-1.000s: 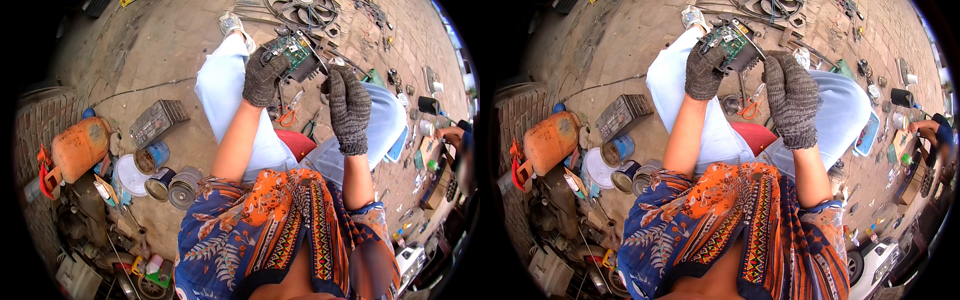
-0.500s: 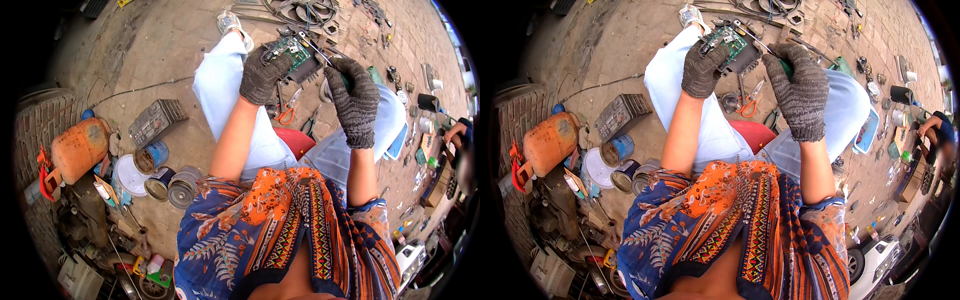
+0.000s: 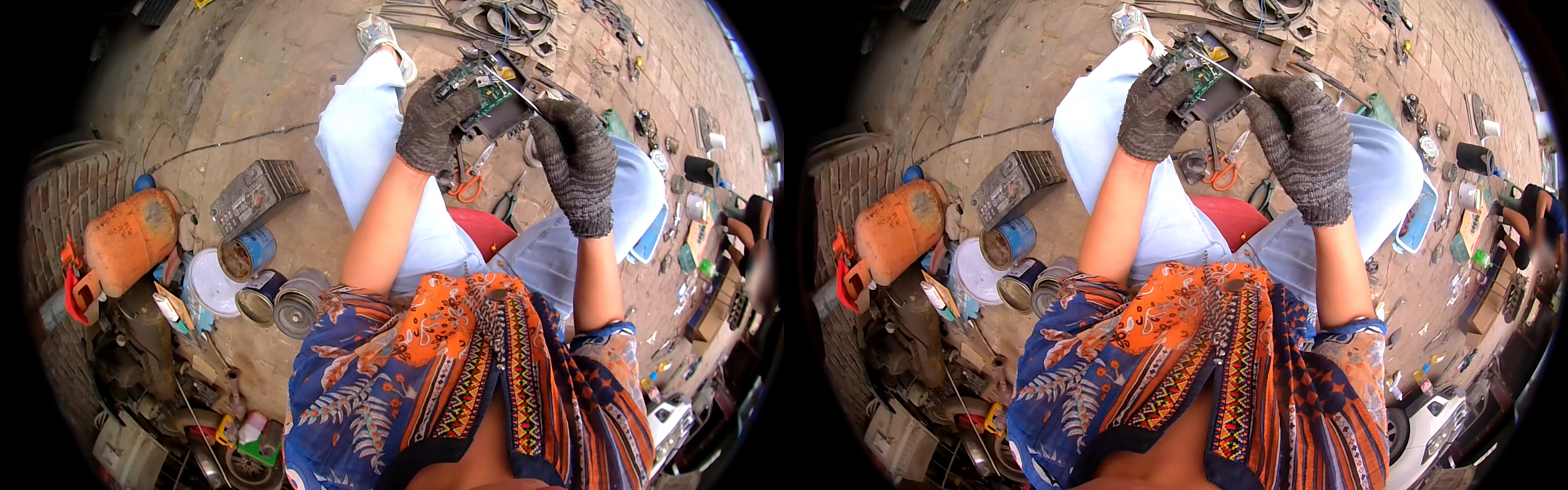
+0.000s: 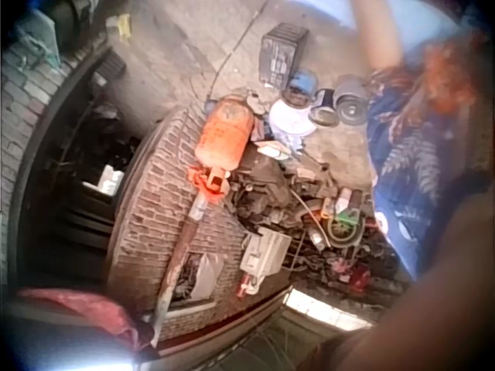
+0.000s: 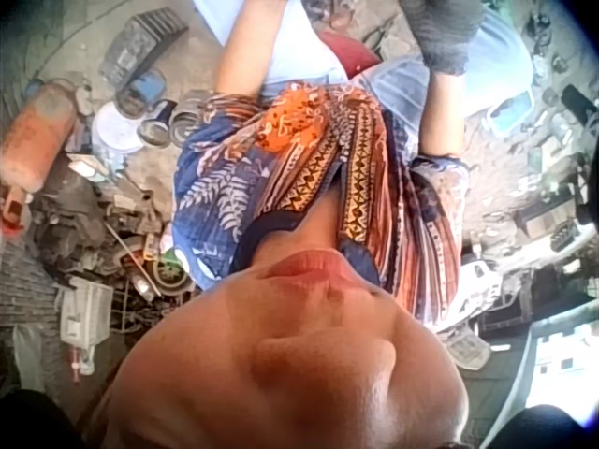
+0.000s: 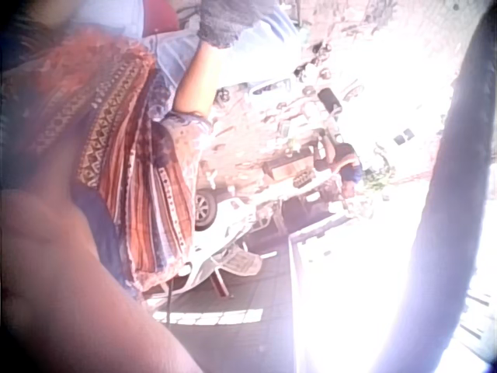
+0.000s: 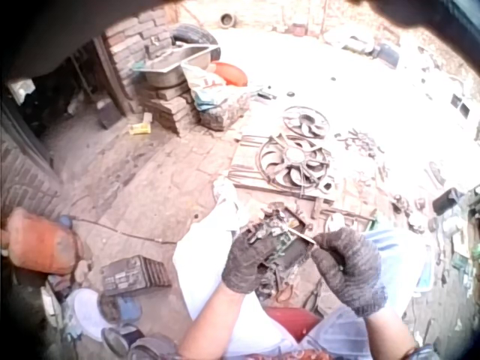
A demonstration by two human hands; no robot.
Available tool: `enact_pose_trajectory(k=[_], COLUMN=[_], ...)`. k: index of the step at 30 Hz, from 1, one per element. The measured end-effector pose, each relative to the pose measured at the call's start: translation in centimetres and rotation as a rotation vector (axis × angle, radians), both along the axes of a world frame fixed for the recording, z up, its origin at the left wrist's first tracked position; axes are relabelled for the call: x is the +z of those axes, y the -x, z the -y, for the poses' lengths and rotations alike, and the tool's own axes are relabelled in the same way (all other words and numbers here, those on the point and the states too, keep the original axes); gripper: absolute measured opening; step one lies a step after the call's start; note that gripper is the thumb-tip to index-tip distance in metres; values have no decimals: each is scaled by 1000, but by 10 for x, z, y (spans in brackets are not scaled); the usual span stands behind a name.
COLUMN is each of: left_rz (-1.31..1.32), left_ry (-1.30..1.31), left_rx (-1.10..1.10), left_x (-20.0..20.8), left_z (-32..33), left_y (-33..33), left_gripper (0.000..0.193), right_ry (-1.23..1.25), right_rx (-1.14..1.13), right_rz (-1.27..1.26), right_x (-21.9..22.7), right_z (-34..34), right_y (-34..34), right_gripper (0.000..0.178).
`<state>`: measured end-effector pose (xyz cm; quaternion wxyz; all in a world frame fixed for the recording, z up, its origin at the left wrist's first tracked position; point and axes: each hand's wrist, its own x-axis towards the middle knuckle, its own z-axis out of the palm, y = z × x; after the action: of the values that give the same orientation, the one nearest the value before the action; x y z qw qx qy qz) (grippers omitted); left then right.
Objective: The person sits on the floor in a workshop and repairs a small electronic circuit board. They use a screwdriver to manipulate components on the board and handle a small copper coil, occasionally picking up tools from the surrounding floor.
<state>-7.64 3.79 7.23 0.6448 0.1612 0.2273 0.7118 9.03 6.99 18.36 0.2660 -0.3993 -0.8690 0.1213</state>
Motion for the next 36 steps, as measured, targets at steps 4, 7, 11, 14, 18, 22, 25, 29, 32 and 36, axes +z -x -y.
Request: enact_pose_trajectory(k=[4, 7, 11, 14, 18, 22, 25, 29, 32, 36], left_rz=[-75, -163, -174, -119, -137, -402, -701, -625, -574, -436], left_ry=[10, 4, -4, -15, 15, -96, -183, -59, 2, 40], left_rx=[83, 114, 61, -9, -51, 25, 100, 70, 89, 60], left_x=[2, -2, 3, 3, 2, -7, -17, -8, -10, -1], left_z=[-1, -2, 1, 3, 5, 4, 3, 0, -7, -5], left_y=[0, 2, 4, 3, 4, 4, 3, -1, 0, -3], left_gripper=[33, 33, 34, 34, 32, 29, 29, 29, 30, 41], right_ry=[47, 32, 26, 59, -131, -179, -233, -323, 275, 581], right_rx=[-93, -87, -42, -60, 55, 114, 132, 130, -179, -308], right_rz=[-122, -75, -79, -68, 58, 146, 245, 255, -250, -435], right_x=[-7, -5, -3, -6, -10, -8, -11, -9, -16, -33], right_z=[1, 0, -1, 0, -8, -14, -23, -28, -16, -21], right_y=[-4, -1, 1, -3, -6, -9, -17, -17, -14, -7], right_gripper=[17, 17, 17, 17, 16, 17, 19, 20, 20, 34])
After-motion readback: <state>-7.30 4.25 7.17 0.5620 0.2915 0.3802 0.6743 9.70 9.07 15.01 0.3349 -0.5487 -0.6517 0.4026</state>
